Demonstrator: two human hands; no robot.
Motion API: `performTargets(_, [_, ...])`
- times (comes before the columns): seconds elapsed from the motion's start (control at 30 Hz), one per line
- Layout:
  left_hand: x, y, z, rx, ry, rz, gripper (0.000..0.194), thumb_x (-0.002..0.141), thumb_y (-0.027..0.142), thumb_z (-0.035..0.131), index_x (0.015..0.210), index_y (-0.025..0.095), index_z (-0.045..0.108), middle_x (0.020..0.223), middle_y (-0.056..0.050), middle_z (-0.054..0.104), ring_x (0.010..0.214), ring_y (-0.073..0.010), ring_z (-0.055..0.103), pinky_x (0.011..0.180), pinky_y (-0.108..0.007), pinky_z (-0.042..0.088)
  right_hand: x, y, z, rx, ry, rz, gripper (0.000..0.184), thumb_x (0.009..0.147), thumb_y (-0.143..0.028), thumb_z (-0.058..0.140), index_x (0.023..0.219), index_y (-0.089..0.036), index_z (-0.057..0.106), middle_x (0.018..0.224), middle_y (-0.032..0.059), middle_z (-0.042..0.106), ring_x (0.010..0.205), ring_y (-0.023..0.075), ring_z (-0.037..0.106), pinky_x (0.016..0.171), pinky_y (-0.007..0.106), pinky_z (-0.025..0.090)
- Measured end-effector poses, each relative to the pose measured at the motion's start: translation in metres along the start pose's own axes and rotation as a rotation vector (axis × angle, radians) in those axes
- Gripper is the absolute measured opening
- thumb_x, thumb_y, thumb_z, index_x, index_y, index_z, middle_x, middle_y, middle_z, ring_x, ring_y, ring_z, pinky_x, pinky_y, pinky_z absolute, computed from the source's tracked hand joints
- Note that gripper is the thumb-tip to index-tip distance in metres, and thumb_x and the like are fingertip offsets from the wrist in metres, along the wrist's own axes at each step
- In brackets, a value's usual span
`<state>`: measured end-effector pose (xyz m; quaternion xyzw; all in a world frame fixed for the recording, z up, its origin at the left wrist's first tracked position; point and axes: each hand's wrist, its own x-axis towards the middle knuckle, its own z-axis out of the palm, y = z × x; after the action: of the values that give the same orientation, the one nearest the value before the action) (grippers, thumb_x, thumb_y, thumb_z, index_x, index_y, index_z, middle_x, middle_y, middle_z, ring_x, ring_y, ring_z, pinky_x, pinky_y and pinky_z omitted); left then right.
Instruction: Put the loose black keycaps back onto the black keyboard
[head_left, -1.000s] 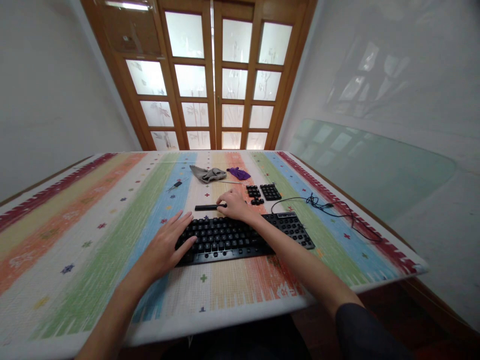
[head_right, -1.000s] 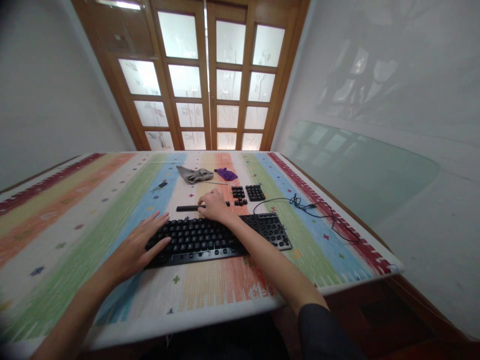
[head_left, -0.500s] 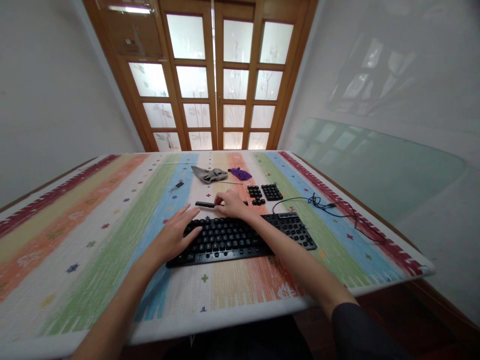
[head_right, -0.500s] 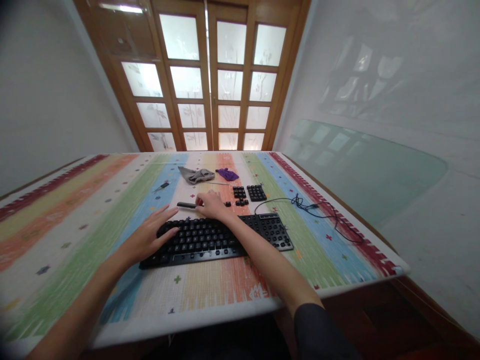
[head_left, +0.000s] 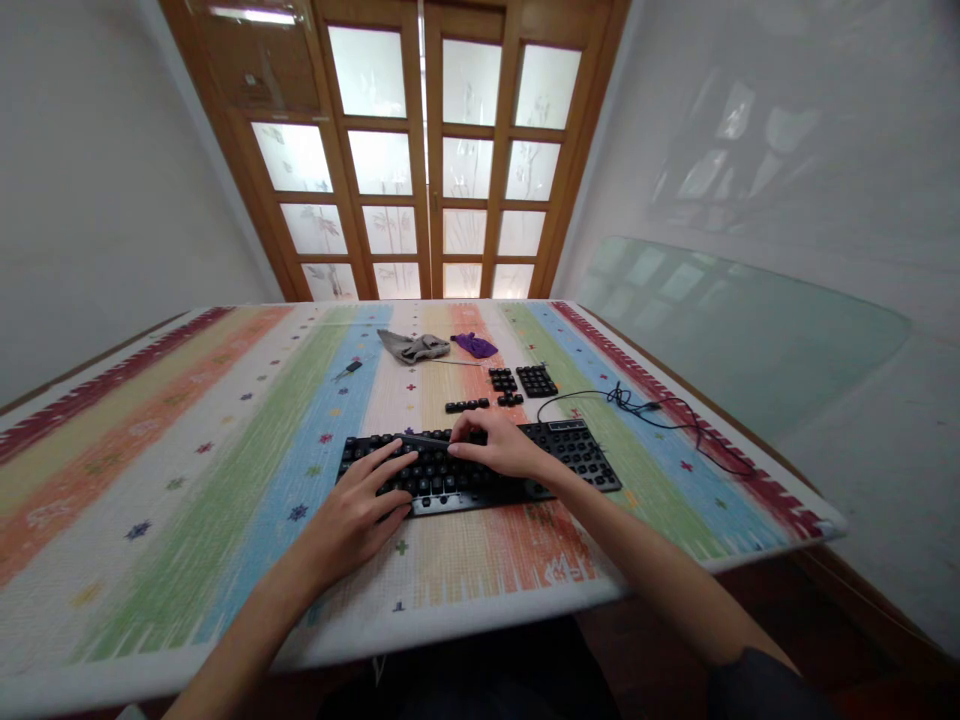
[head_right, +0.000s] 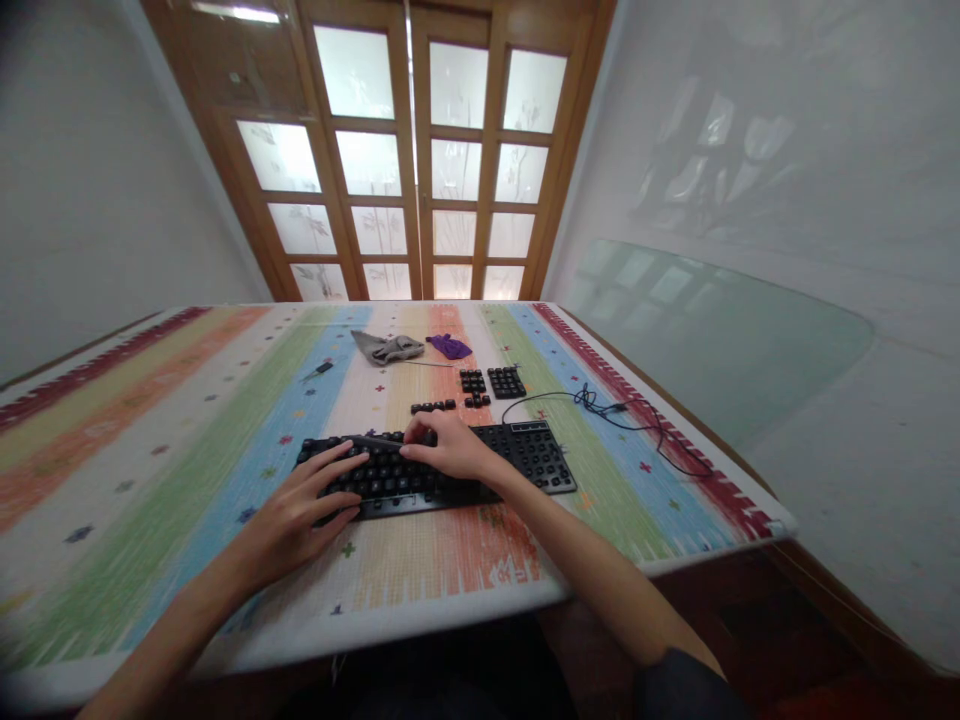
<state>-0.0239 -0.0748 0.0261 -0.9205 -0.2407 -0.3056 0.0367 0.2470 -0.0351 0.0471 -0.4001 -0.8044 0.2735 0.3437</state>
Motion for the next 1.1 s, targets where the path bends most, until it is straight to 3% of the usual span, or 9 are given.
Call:
performTargets(0.47, [-0.006, -0.006, 0.001, 0.136, -0.029, 0.012, 0.016, 0.095, 0.014, 0.053, 0.089, 0.017, 0.067, 0.133, -0.012, 0.063, 0.135, -0.0344, 0.049, 0.100, -0.057, 0.053, -0.015, 0.005, 0.008, 0.164, 0.003, 0.049, 0.013, 0.085, -0.028, 0.072, 0.081, -0.017, 0.065, 0.080, 0.0009, 0.067, 0.075, 0.0149, 0.061, 0.074, 0.029, 0.047])
performTargets(0.8, [0.006, -0.002, -0.003, 0.207, -0.058, 0.010, 0.008, 0.089, 0.009, 0.057, 0.091, 0.015, 0.062, 0.130, -0.016, 0.063, 0.130, -0.0348, 0.053, 0.102, -0.056, 0.051, -0.018, 0.006, 0.010, 0.148, 0.004, 0.069, 0.010, 0.085, -0.026, 0.071, 0.082, -0.017, 0.067, 0.079, 0.0007, 0.068, 0.073, 0.0143, 0.061, 0.073, 0.028, 0.046])
performTargets(1.1, [0.007, -0.001, 0.000, 0.254, -0.037, 0.084, 0.021, 0.088, 0.007, 0.052, 0.104, 0.013, 0.065, 0.125, -0.014, 0.067, 0.125, -0.0326, 0.058, 0.099, -0.052, 0.054, -0.019, 0.007, 0.011, 0.136, -0.018, 0.071, 0.011, 0.086, -0.027, 0.070, 0.082, -0.017, 0.067, 0.079, 0.0012, 0.070, 0.074, 0.0151, 0.063, 0.074, 0.028, 0.047])
